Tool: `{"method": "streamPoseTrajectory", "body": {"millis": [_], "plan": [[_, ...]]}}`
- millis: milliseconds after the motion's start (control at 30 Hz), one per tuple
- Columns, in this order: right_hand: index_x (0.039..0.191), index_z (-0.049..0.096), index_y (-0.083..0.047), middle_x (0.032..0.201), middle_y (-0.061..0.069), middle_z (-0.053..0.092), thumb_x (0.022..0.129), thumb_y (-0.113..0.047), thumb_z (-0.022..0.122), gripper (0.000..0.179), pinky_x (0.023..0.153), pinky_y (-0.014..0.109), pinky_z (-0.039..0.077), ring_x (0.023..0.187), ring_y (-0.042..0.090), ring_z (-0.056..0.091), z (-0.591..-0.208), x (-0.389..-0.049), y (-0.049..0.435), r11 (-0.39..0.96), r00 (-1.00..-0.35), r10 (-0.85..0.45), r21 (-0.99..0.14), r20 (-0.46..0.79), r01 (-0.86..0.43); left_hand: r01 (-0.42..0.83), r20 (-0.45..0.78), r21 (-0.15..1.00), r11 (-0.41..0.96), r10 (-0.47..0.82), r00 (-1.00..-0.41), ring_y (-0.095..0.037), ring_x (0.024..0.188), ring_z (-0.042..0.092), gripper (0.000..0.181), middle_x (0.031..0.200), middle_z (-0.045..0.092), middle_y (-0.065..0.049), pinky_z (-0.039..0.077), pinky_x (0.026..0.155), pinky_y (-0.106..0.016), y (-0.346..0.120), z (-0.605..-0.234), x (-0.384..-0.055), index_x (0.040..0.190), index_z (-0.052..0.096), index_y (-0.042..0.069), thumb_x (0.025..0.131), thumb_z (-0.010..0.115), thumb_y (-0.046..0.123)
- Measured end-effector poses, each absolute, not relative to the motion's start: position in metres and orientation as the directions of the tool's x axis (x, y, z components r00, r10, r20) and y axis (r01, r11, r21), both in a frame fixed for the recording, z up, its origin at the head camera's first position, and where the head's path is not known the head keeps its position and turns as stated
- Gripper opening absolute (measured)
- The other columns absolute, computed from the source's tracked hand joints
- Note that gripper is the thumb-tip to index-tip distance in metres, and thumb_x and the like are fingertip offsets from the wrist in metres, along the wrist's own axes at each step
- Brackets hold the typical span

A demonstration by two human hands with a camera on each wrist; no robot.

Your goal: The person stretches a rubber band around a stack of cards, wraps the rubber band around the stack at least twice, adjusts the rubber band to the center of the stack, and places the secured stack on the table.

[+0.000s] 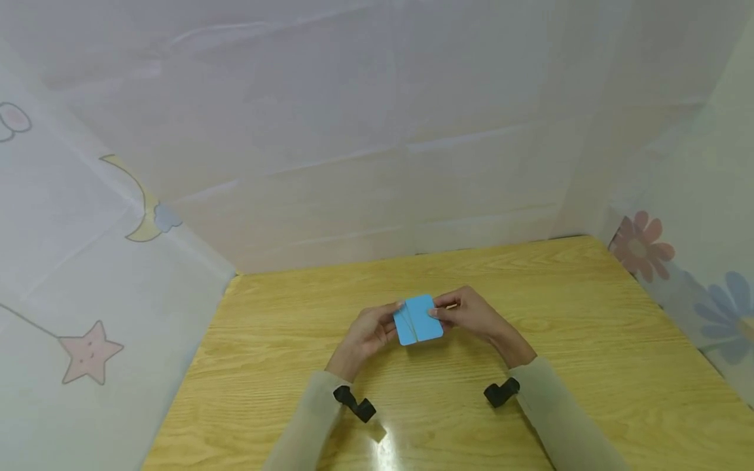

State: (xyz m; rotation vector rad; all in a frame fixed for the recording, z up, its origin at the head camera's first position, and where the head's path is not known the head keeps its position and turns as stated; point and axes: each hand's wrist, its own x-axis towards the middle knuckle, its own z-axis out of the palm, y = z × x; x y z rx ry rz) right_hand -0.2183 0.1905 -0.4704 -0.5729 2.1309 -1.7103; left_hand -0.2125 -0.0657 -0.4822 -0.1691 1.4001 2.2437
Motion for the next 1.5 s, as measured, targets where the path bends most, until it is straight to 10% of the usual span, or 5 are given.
{"method": "streamPoseTrajectory", "body": {"millis": [267,667,1500], "plan": [[0.125,0.070,0.013,0.106,0.026,0.077,0.103,-0.010,0.067,0.032,0.073,0.045,0.066,0.075,0.012,0.075,-0.470,-0.217,0.191,0.212,-0.862,-0.505,-0.973,-0.035,-0.085,-0.458,-0.358,0.807,-0.372,0.307,-0.882,-0.017,0.094,0.078,0.037,0.099,0.079,-0.006,0.065,0.083,-0.029,-0.072,-0.488,-0.214,0.136,0.062,-0.009,0.105,0.064,0.012],[0.124,0.073,0.009,0.105,0.023,0.078,0.104,-0.009,0.066,0.028,0.073,0.046,0.065,0.075,0.015,0.074,-0.471,-0.216,0.188,0.259,-0.890,-0.455,-0.961,-0.030,-0.100,-0.434,-0.348,0.885,-0.170,0.377,-0.858,-0.018,0.110,0.071,0.043,0.122,0.073,-0.007,0.061,0.090,-0.031,-0.062,-0.497,-0.207,0.139,0.063,-0.003,0.104,0.068,0.020],[0.124,0.069,0.013,0.102,0.018,0.075,0.101,-0.013,0.071,0.035,0.079,0.044,0.067,0.075,0.015,0.075,-0.470,-0.216,0.189,0.210,-0.950,-0.305,-0.978,-0.069,0.004,-0.424,-0.345,0.877,-0.227,0.319,-0.883,-0.015,0.084,0.080,0.035,0.094,0.080,-0.009,0.064,0.092,-0.036,-0.071,-0.491,-0.196,0.133,0.066,-0.011,0.104,0.066,0.009]]}}
